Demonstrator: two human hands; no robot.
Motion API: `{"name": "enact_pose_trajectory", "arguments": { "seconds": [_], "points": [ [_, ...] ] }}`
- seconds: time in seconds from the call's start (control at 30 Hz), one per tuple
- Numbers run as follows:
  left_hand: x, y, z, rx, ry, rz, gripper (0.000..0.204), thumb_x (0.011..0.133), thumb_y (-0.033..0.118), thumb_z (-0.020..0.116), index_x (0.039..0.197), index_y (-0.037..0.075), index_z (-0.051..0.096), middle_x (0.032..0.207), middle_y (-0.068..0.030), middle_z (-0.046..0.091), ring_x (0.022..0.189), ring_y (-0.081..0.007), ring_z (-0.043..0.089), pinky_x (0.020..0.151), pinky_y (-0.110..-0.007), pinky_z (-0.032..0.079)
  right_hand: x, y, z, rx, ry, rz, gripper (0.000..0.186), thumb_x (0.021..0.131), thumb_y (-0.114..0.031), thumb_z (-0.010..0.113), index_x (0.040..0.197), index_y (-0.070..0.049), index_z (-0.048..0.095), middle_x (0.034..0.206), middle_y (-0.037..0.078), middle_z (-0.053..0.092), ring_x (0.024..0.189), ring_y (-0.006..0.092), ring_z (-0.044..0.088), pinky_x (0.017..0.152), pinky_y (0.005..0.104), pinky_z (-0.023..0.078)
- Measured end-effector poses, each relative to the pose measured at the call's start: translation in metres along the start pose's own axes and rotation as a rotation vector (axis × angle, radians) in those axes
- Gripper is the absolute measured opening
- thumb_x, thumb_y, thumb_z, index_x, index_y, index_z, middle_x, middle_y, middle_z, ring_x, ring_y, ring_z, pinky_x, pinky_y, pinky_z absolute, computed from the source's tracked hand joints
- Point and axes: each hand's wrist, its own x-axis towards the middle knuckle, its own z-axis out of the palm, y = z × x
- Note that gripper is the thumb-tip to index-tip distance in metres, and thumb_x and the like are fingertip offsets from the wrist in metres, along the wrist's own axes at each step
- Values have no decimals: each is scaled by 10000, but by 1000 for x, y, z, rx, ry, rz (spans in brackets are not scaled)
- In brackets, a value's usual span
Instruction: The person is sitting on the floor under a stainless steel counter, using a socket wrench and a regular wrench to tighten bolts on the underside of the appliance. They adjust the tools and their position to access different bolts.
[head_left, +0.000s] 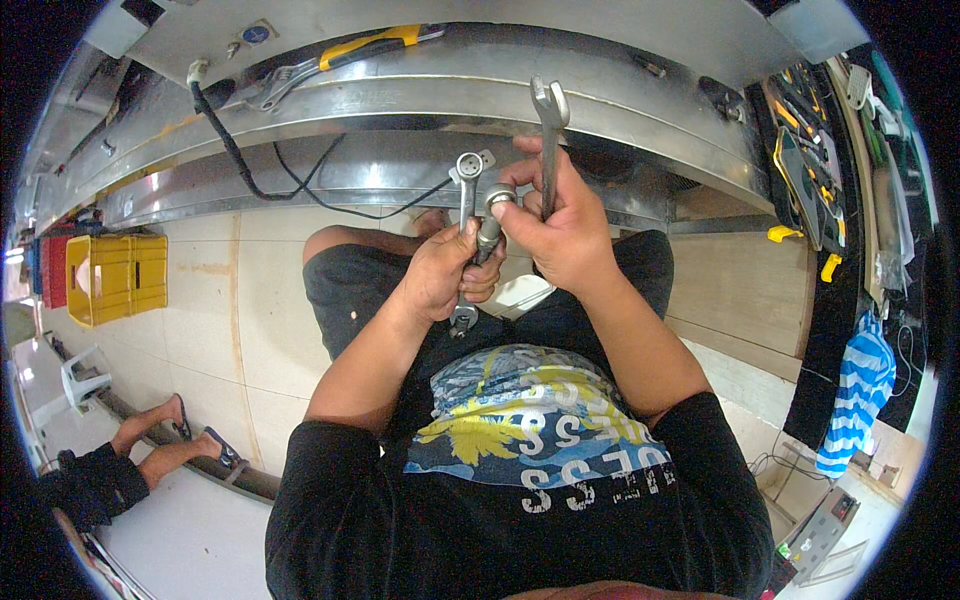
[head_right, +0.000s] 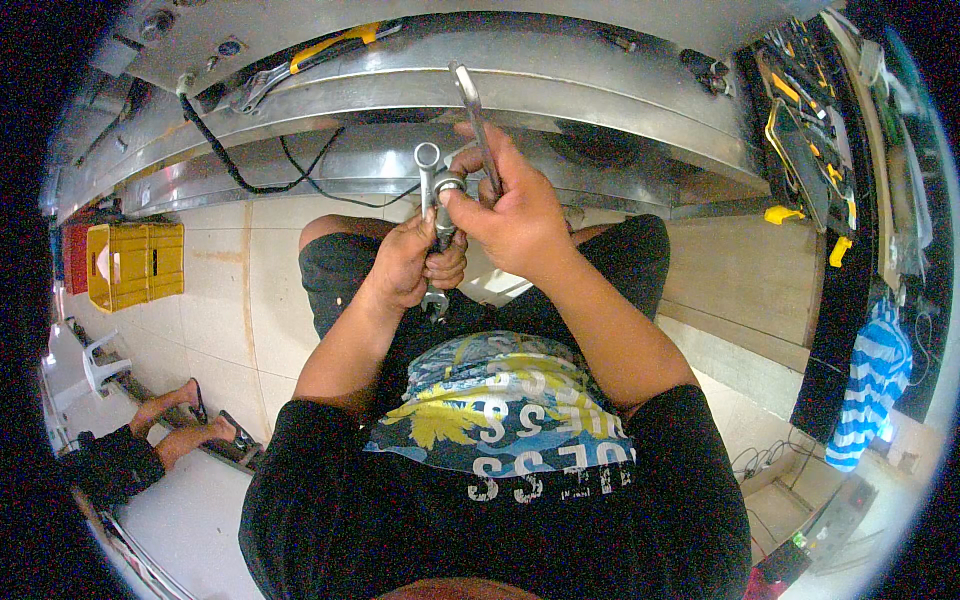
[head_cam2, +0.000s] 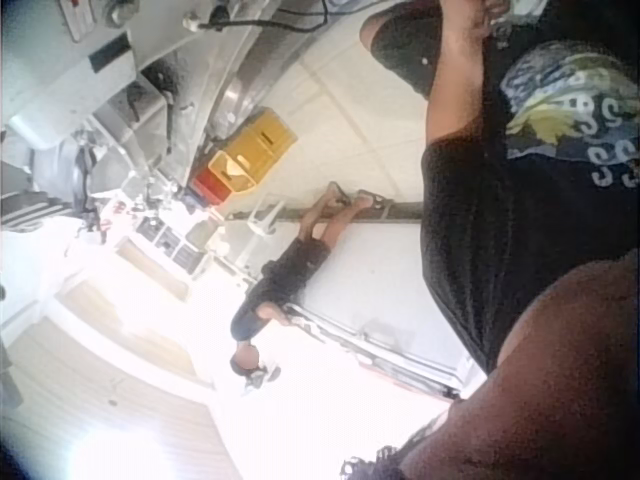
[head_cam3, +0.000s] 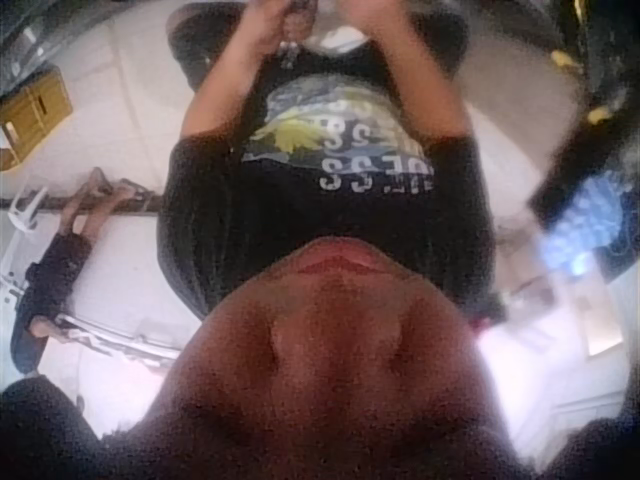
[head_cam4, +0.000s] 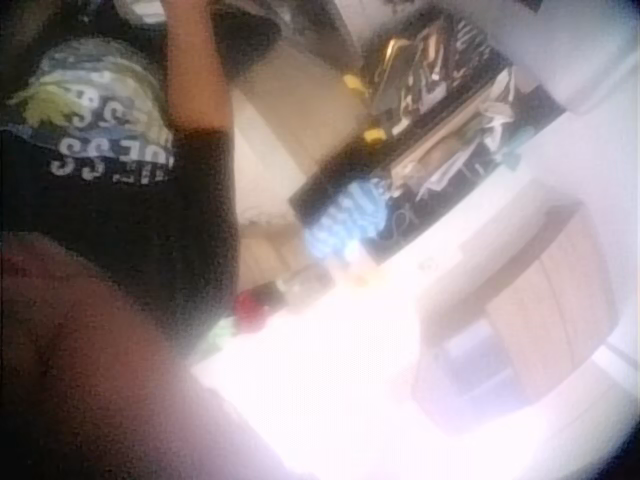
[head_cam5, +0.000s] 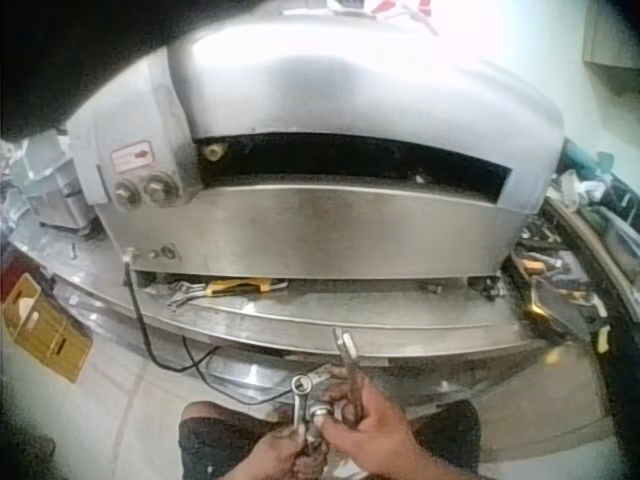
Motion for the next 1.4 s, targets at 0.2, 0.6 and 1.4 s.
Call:
{"name": "enact_pose_trajectory", "arguments": {
  "seconds": [0.2, 0.6, 1.4],
  "points": [
    [0, 0, 1, 21, 11, -1, 511, 1045, 540, 433, 1004, 54, 583, 589, 27, 381, 478, -72, 291, 455, -242, 249, 1, -1, 0, 110, -14, 64, 673, 852, -23, 719, 1441, -28, 394, 1059, 65, 615, 708, 41, 545, 627, 202, 438],
    [-3, 11, 6, 242, 249, 271, 451, 1031, 429, 550, 1236, 29, 583, 736, -37, 562, 617, -119, 498, 558, -274, 428, -37, 42, -31, 77, 129, 198, 538, 937, -239, 691, 1401, -47, 497, 1002, 62, 704, 725, 74, 574, 655, 235, 458],
    [1, -15, 32, 998, 442, 237, 364, 1004, 260, 636, 1298, 45, 615, 868, -63, 682, 806, -132, 616, 772, -307, 509, -38, 13, -17, 198, 250, 219, 555, 852, -74, 760, 1358, -56, 532, 1010, 63, 754, 812, 50, 619, 714, 220, 489]
  ]
}}
